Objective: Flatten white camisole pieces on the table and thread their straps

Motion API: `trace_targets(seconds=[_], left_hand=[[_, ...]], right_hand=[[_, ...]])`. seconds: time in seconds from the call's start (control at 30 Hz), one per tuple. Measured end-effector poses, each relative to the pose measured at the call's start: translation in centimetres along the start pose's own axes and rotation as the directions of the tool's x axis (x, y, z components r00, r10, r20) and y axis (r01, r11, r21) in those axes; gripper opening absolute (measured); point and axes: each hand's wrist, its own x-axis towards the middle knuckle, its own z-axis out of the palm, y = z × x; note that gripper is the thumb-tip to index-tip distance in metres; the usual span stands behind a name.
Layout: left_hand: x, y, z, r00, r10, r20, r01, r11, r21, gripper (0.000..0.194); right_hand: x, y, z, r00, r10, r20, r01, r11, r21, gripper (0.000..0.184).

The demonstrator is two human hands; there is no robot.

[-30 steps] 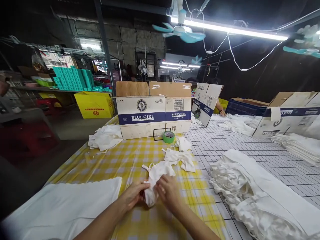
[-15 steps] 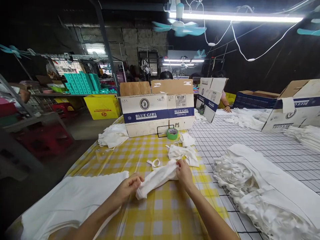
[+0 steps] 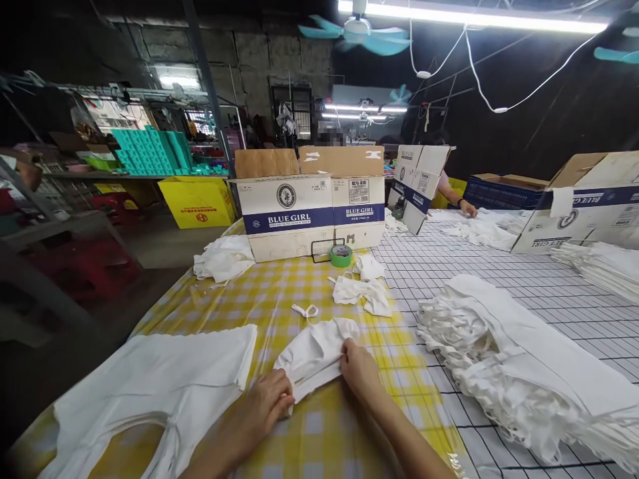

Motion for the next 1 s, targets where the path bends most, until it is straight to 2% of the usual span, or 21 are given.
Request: trace_targets(seconds=[0.07,0.13,0.17,0.23,0.3,0.37,0.4,0.47,0.57,0.67,0.77,0.87,0.93,1.0], left_hand=[[-0.8,-0.3,-0.4,0.998,-0.057,-0.007,0.056,0.995,-0.079,0.025],[-1.1,-0.4,-0.4,0.994,-0.104,-0.03,0.098,0.984,-0.149,0.029],[-1.1,-0.5,-0.2,0.991,-0.124,-0.051,0.113,0.978,-0.174,0.027],[-0.5,-0.6,0.3,0.98,-0.16,-0.116,0.136,0.973,-0.189,0.015],[0.3,-0.9,1.0,0.961,-0.204,-0.189,0.179,0.974,-0.138,0.02],[1.0,-1.3,1.5,0.946,-0.241,-0.218,0.241,0.97,-0.026,0.025],[1.3,-1.5,1.7,0.944,-0.256,-0.207,0.268,0.963,0.033,0.023],[1.5,-1.8,1.7,0.943,-0.291,-0.163,0.312,0.942,0.125,0.016],[1.7,-1.6,1.6,0.937,-0.319,-0.143,0.343,0.917,0.205,0.014],[2.6,-0.4,1.9,0.949,-0.27,-0.162,0.303,0.922,0.241,0.021],[4.3,0.7,2.8,0.961,-0.243,-0.133,0.259,0.958,0.123,0.017],[5.8,0.6,3.4,0.955,-0.28,-0.095,0.28,0.96,-0.016,0.007],[6.3,0.0,3.3,0.946,-0.307,-0.107,0.296,0.949,-0.104,0.002],[6.6,-0.6,2.7,0.929,-0.338,-0.149,0.301,0.926,-0.226,0.007]], right_hand=[[-1.0,0.8,-0.1,1.0,0.008,0.013,-0.008,1.0,-0.009,0.022],[-1.9,0.5,-0.4,0.997,-0.021,-0.072,0.017,0.998,-0.055,0.033],[-2.2,0.0,-0.5,0.988,-0.073,-0.134,0.06,0.994,-0.092,0.039],[-2.5,-1.5,-0.6,0.944,-0.267,-0.194,0.234,0.956,-0.175,0.047],[-2.2,-3.1,-0.8,0.87,-0.484,-0.09,0.46,0.865,-0.202,0.043],[-1.8,-4.3,-0.9,0.806,-0.589,0.058,0.588,0.788,-0.181,0.031],[-1.6,-4.5,-1.0,0.797,-0.595,0.102,0.603,0.777,-0.179,0.026],[-1.6,-4.4,-1.3,0.814,-0.574,0.088,0.579,0.792,-0.194,0.021],[-2.3,-3.4,-1.9,0.813,-0.583,0.001,0.574,0.8,-0.174,0.033],[-3.0,-2.6,-1.9,0.767,-0.637,0.077,0.641,0.76,-0.107,0.044],[-3.0,-2.4,-1.0,0.737,-0.664,0.125,0.675,0.732,-0.092,0.038],[-2.8,-2.0,0.0,0.764,-0.637,0.102,0.645,0.758,-0.096,0.022],[-3.0,-1.6,-0.1,0.795,-0.606,0.037,0.607,0.792,-0.059,0.02],[-3.5,-1.2,-1.0,0.817,-0.569,-0.091,0.575,0.817,0.045,0.021]])
